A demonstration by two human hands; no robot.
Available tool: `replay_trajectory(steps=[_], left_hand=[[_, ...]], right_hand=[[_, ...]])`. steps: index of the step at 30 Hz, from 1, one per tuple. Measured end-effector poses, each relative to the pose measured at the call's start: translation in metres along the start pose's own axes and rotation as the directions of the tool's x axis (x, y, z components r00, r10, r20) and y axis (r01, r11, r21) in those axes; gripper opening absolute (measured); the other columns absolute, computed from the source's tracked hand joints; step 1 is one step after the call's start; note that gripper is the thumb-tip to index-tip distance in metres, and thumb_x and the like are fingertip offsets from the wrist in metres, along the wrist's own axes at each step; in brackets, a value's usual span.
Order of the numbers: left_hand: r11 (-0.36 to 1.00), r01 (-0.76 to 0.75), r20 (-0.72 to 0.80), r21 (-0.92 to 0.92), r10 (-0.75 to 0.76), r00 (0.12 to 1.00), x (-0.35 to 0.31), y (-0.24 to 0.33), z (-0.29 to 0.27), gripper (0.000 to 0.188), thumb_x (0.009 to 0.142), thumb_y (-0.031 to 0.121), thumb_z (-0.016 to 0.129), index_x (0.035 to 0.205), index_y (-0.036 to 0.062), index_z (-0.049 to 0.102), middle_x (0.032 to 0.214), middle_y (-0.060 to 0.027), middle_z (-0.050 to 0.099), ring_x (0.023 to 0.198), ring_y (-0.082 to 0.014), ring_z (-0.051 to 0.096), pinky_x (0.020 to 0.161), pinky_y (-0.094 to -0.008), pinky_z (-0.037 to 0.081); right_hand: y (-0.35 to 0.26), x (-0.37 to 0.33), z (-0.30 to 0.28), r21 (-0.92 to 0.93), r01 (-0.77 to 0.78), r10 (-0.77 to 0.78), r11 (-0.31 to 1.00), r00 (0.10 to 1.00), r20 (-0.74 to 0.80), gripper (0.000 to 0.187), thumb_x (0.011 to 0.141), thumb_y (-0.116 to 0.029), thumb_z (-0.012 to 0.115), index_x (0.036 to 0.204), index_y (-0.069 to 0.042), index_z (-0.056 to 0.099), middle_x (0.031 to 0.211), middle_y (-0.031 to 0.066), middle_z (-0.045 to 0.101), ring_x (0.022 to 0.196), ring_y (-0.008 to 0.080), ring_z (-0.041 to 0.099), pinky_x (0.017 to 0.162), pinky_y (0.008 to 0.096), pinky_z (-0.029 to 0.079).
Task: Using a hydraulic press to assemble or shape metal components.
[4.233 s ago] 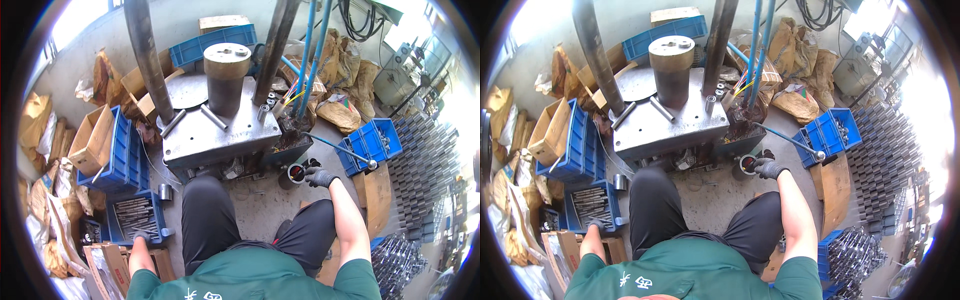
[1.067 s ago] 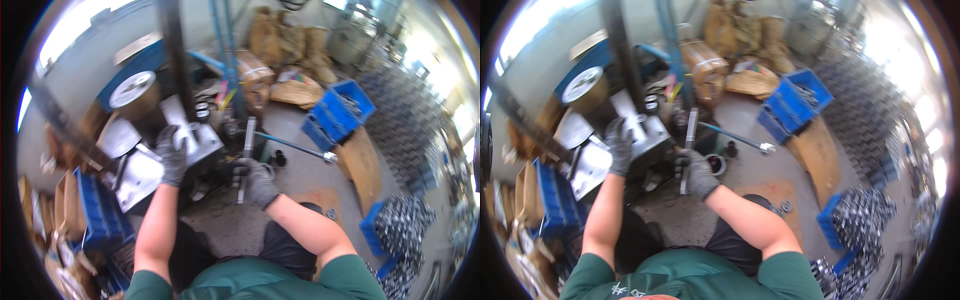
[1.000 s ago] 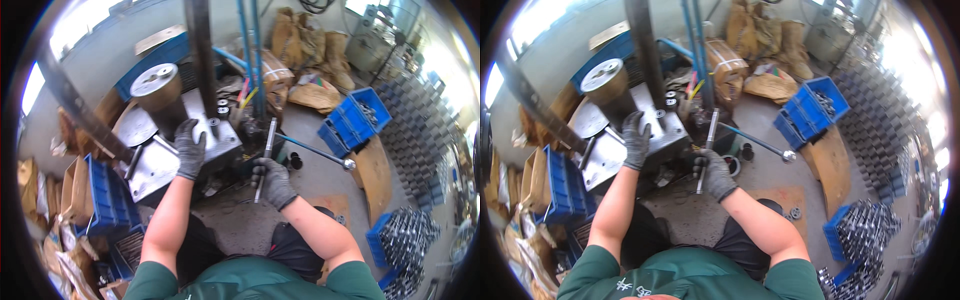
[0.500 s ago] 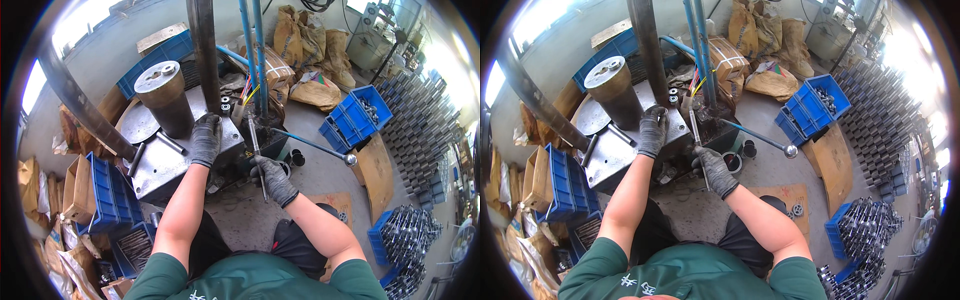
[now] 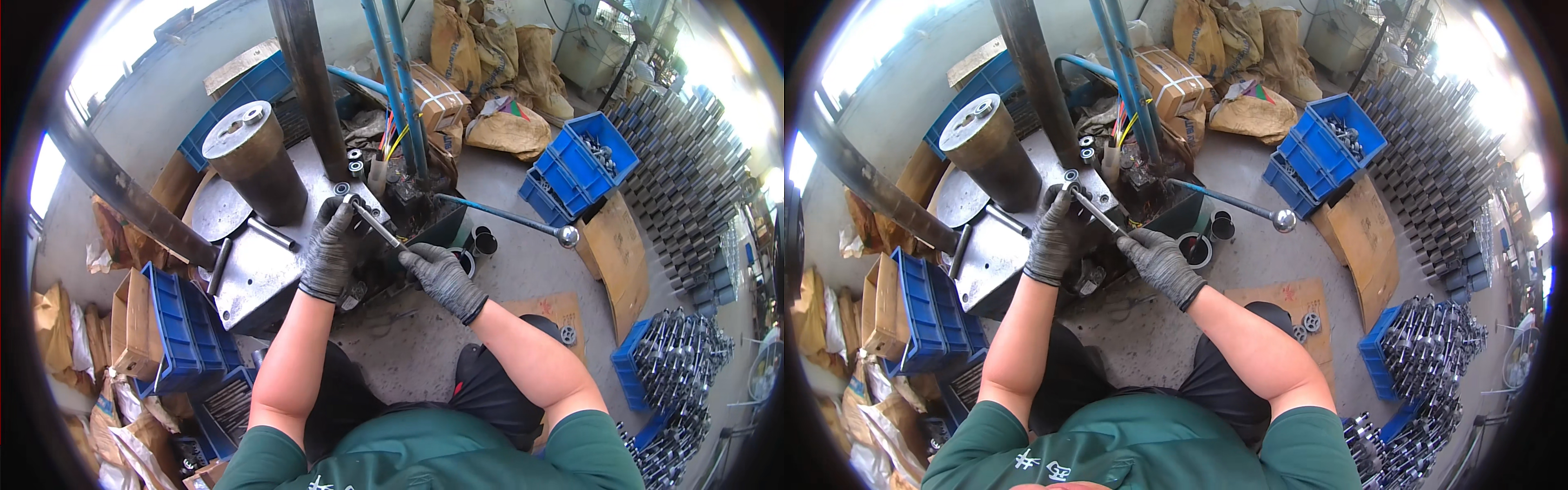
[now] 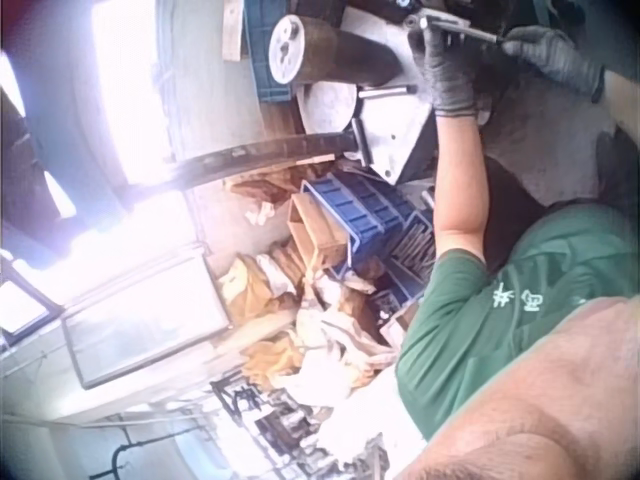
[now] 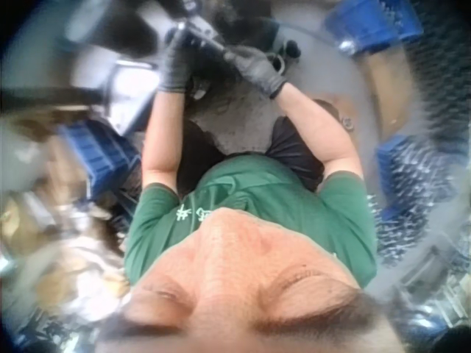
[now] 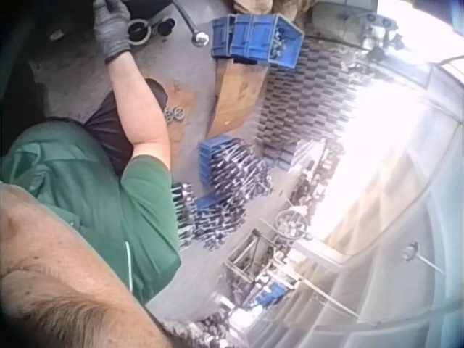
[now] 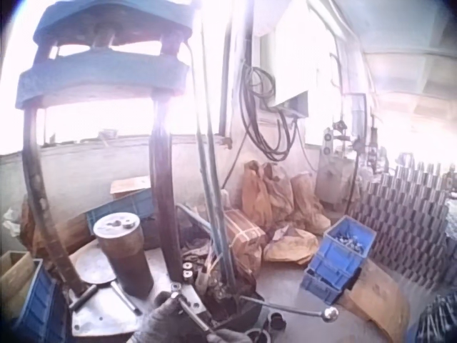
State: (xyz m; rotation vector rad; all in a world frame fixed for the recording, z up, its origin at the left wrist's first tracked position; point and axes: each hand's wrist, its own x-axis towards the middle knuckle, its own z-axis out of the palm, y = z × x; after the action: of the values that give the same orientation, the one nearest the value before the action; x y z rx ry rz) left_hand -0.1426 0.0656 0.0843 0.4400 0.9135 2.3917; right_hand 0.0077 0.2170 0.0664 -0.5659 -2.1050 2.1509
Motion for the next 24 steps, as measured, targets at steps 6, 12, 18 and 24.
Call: replay_trajectory(steps=[6,12,18,24], left_hand=[[0.976,0.194,0.044,0.102,-0.199,0.979,-0.027,0.023,0.015,0.048,0.085,0.013,0.082,0.126,0.0083,0.058,0.113,-0.0074,0.066,0.109,-0.0248,0.065,0.098,-0.0412,0.054],[0.888,0.273,0.158,0.37,-0.349,0.924,-0.043,-0.016,0.029,0.066,0.08,0.026,0.085,0.133,0.0004,0.055,0.115,-0.0092,0.067,0.105,-0.0212,0.065,0.097,-0.0352,0.051],[0.887,0.172,0.139,0.429,-0.253,0.958,-0.047,-0.033,0.008,0.043,0.098,0.026,0.07,0.133,0.0026,0.06,0.118,-0.0078,0.065,0.106,-0.0183,0.063,0.095,-0.0327,0.053],[0.304,-0.183,0.105,0.935,0.255,0.961,0.006,-0.008,-0.084,0.032,0.106,0.028,0.06,0.124,0.0014,0.065,0.119,-0.0091,0.067,0.11,-0.0186,0.059,0.1,-0.0342,0.045]], right_hand=[[0.002,-0.006,0.0,-0.227,0.076,-0.08,0.971,0.997,-0.008,0.032,0.099,-0.029,0.07,0.111,0.002,0.072,0.087,0.0101,0.071,0.087,0.0166,0.065,0.081,0.034,0.053],[0.026,-0.004,-0.004,0.006,0.245,-0.245,0.97,0.97,-0.013,0.045,0.097,-0.02,0.07,0.137,-0.007,0.055,0.098,0.0079,0.067,0.09,0.0131,0.062,0.083,0.0317,0.052],[-0.048,-0.019,-0.045,0.199,0.224,-0.254,0.954,0.958,0.134,0.04,0.095,-0.032,0.075,0.127,-0.01,0.065,0.095,-0.0022,0.06,0.084,0.0087,0.054,0.072,0.0253,0.046],[0.006,-0.096,-0.201,-0.8,0.273,-0.335,0.534,0.937,0.096,0.035,0.094,-0.038,0.074,0.109,-0.006,0.072,0.094,0.0129,0.075,0.086,0.0277,0.071,0.08,0.0415,0.055]])
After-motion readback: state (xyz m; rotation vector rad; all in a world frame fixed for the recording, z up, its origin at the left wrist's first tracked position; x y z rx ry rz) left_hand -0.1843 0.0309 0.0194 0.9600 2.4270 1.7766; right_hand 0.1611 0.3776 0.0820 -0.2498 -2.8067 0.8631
